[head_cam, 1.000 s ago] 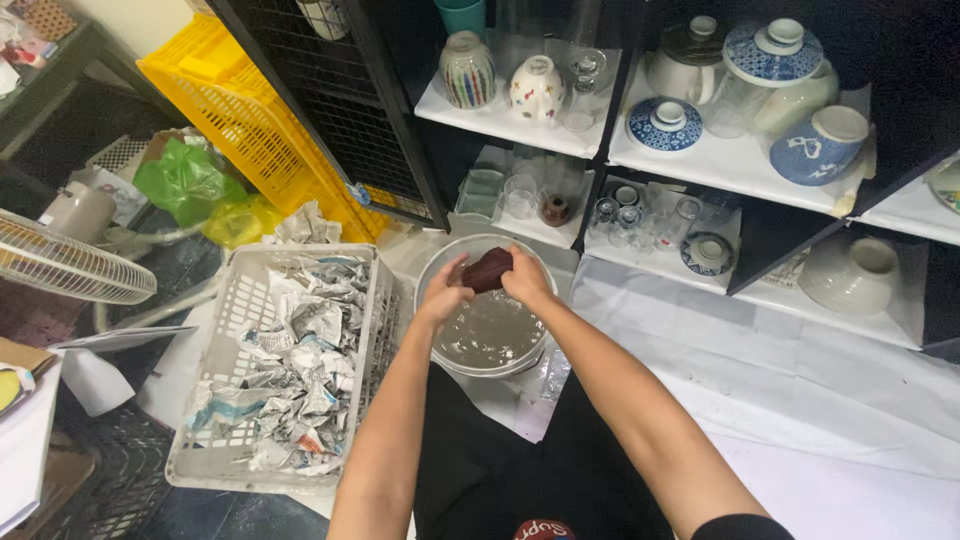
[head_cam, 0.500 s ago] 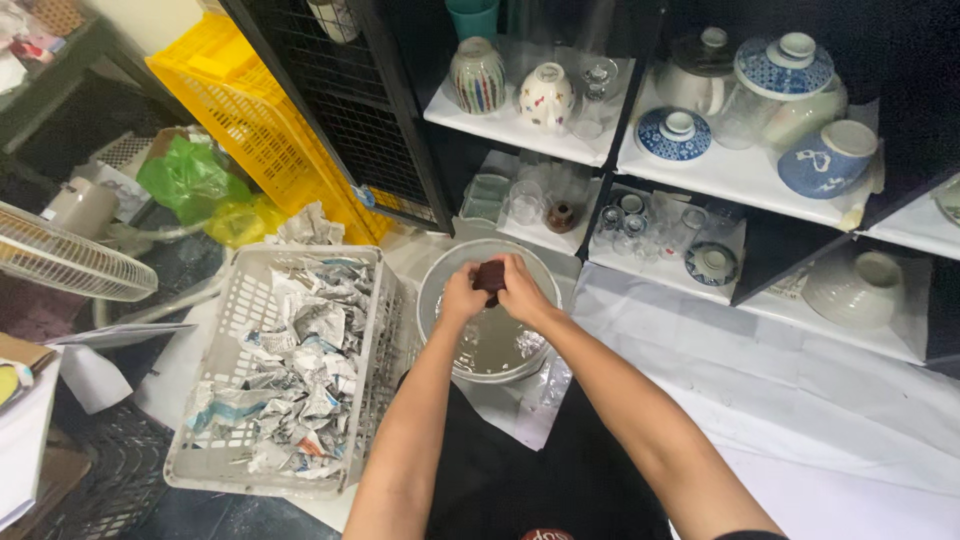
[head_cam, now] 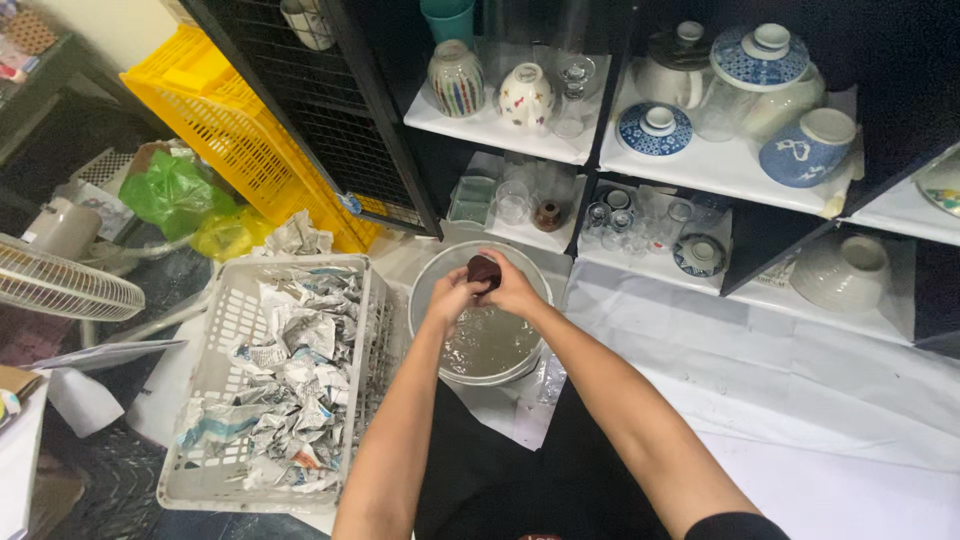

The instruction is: The person sits on the floor and wipes various ceramic and glass items with a cloth. They handle a white cup, a blue and white bowl, and a clear glass, wiping each item thoroughly before placing it back on the shelf.

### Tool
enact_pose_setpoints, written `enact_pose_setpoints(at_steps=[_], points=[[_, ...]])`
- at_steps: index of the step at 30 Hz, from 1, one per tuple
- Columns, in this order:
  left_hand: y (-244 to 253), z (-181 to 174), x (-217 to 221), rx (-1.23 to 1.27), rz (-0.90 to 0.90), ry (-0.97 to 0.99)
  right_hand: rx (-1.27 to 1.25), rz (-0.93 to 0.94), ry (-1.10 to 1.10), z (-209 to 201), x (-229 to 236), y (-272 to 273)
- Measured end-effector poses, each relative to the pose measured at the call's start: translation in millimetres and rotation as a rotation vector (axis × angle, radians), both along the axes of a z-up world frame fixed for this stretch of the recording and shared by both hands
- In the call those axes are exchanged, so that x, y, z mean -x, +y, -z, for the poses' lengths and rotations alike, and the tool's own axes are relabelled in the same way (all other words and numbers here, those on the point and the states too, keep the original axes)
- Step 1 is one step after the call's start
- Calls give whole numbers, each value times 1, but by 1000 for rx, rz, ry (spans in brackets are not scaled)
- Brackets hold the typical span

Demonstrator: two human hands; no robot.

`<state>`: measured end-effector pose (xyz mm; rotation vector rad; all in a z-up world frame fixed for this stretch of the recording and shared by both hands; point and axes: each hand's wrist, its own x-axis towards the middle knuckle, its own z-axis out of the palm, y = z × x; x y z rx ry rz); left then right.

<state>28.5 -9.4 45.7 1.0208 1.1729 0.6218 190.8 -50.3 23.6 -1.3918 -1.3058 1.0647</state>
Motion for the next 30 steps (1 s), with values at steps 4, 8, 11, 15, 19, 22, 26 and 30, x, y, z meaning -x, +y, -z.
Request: enact_pose_setpoints(at_steps=[4, 8, 11, 15, 19, 22, 26, 30], points=[[-5, -6, 3, -74, 64, -81, -25, 14, -73, 17, 1, 13], [-21, -24, 11, -455, 60, 311, 244, -9, 131, 18, 9, 23], [-35, -49, 30, -969, 162, 534, 321, -13, 254, 6, 10, 20], [-40, -83, 49, -1424, 514, 815, 585, -94, 438, -24, -1, 17], [-38, -98, 43, -1524, 588, 1004, 677, -286, 440, -56, -6, 22], [-36, -98, 36, -1593, 539, 1028, 678, -379, 362, -73, -9, 24], [-27, -89, 30, -1593, 556, 1051, 673, -497, 124, -91, -11, 30], [-10, -67, 19, -1605, 492, 1033, 595, -521, -104, -101, -7, 35]])
